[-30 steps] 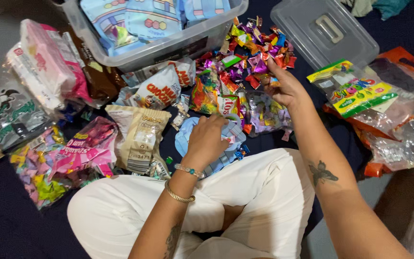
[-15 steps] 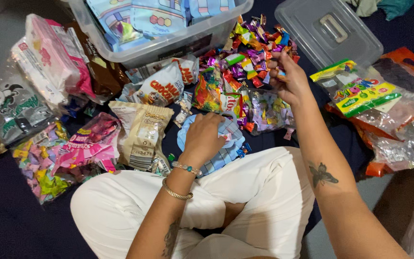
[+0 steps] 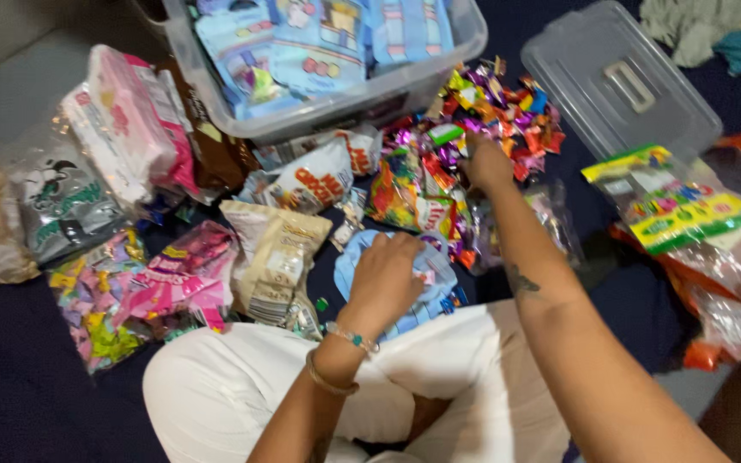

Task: The person sits on a bed and fills small blue paper lunchbox-shaped boxes with assorted wrapped candies picked from piles around them. They open each box, place candies inside, and set the filled boxes into a clear plastic storage bin.

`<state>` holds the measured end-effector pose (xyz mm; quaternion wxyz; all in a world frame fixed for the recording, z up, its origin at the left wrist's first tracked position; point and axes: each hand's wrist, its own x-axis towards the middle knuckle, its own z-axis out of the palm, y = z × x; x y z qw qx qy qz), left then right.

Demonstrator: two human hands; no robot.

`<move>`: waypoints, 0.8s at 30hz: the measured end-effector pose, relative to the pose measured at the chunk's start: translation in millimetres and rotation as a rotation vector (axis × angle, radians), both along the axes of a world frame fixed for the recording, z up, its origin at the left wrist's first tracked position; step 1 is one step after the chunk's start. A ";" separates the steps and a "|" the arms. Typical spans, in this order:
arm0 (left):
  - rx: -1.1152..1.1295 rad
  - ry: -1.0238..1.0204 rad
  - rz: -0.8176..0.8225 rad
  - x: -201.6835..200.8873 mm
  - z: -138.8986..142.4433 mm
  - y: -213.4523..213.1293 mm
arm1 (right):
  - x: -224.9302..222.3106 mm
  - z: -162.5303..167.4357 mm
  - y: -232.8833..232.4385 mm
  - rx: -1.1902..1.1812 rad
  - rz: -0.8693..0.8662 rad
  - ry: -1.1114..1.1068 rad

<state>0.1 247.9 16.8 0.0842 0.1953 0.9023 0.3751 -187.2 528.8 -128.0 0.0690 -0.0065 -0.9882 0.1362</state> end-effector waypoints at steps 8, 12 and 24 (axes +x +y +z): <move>-0.010 -0.004 0.013 -12.9 -6.5 -13.6 | -8.7 23.9 -5.3 -1.044 -0.411 -0.200; -0.026 -0.071 0.009 -10.7 -7.9 -4.0 | 55.6 78.5 -10.8 -1.500 -0.221 -0.244; 0.003 0.021 0.095 38.5 25.9 -11.0 | 228.1 151.5 -123.2 -0.770 0.337 0.256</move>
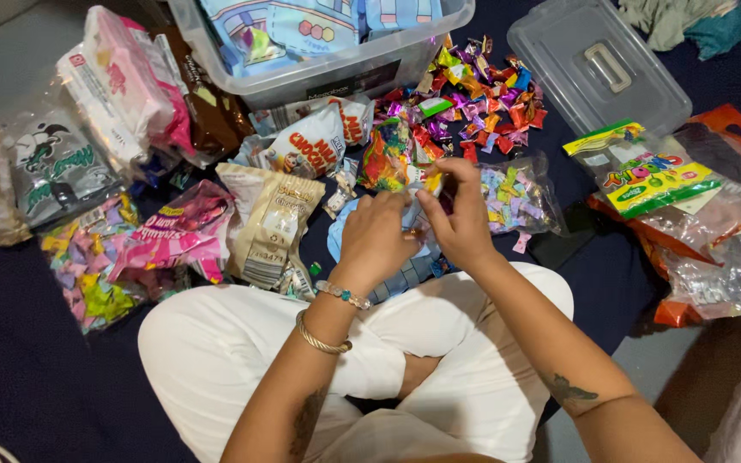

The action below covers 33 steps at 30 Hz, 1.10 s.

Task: The person sits on a bed and fills small blue paper lunchbox-shaped boxes with assorted wrapped candies picked from piles around them. They open each box, place candies inside, and set the filled boxes into a clear plastic storage bin.

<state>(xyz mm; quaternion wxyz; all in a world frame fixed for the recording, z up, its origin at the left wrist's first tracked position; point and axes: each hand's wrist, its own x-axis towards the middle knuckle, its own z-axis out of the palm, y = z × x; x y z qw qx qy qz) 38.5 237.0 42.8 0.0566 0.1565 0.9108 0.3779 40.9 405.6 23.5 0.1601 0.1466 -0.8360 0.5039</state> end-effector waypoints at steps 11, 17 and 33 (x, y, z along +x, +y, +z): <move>-0.030 0.113 0.084 25.2 11.6 -32.6 | 45.2 23.8 -34.9 0.421 -0.018 0.178; -0.039 0.138 0.099 28.2 17.9 -62.7 | -4.5 -7.7 -3.3 0.428 0.263 0.215; -0.008 -0.062 0.020 -43.9 -2.7 -61.4 | -227.5 -159.2 125.0 1.123 -0.418 -0.345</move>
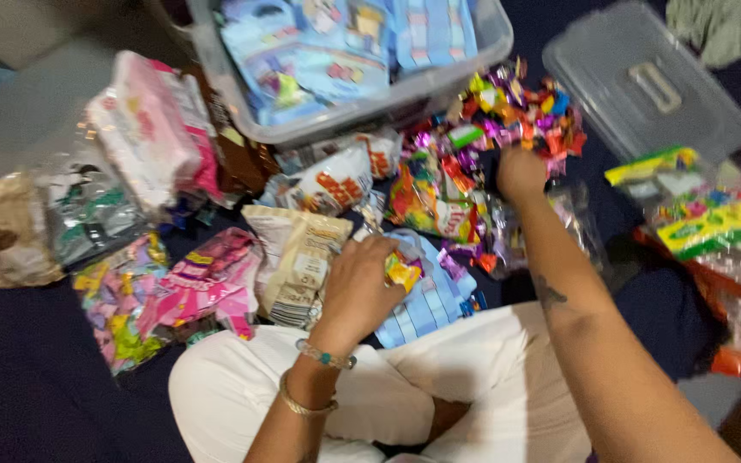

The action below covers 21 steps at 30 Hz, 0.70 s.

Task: The person sits on a bed and fills small blue paper lunchbox-shaped boxes with assorted wrapped candies picked from piles around them. They open each box, place candies inside, and set the filled boxes into a clear plastic storage bin.

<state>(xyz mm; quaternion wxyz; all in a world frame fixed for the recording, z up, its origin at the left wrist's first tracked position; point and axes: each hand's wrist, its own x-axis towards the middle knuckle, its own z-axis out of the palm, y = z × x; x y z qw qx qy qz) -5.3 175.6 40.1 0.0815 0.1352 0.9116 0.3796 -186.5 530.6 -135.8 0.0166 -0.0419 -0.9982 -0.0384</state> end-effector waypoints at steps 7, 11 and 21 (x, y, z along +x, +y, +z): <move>0.046 -0.018 -0.062 -15.3 -6.2 22.4 | -10.5 -6.7 35.9 -0.561 -0.008 0.384; 0.006 -0.024 -0.057 -11.4 -10.5 25.9 | 19.6 16.3 22.4 -0.688 0.102 0.166; 0.068 0.154 -0.080 28.4 -7.1 35.6 | 149.0 16.2 -38.8 -0.147 0.529 -0.265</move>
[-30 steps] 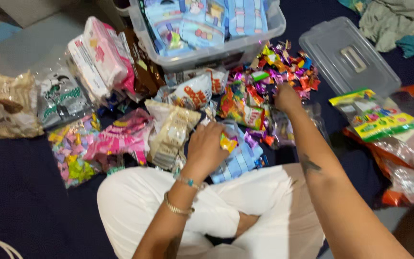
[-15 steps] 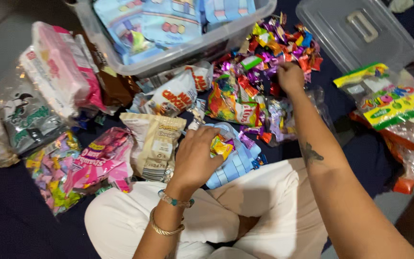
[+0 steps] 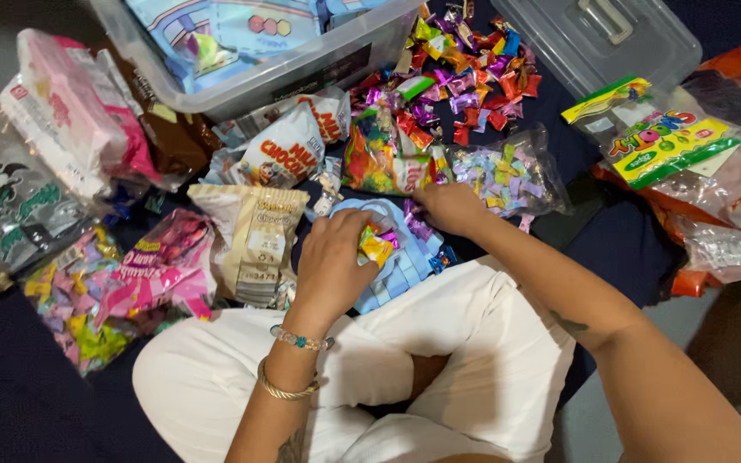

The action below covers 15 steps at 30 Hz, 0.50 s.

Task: The person sits on a bed and fills small blue paper lunchbox-shaped boxes with assorted wrapped candies picked from piles around them. They open each box, place candies inside, and set the filled boxes into a clear plastic storage bin.

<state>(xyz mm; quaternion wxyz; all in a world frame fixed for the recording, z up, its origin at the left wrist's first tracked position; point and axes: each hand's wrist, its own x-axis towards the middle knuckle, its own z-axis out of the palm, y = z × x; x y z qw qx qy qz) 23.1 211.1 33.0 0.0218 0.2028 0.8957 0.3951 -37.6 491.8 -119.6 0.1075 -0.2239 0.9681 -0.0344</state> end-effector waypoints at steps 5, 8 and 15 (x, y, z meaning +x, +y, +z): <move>0.031 0.008 0.071 23.5 10.7 -13.1 | -3.4 24.8 6.7 0.134 -0.235 0.153; 0.054 0.053 0.134 29.7 13.7 -17.0 | -23.5 57.7 10.4 0.106 -0.373 0.207; 0.092 0.108 0.162 28.0 13.7 -19.3 | -70.0 53.9 -27.5 -0.352 -0.240 0.168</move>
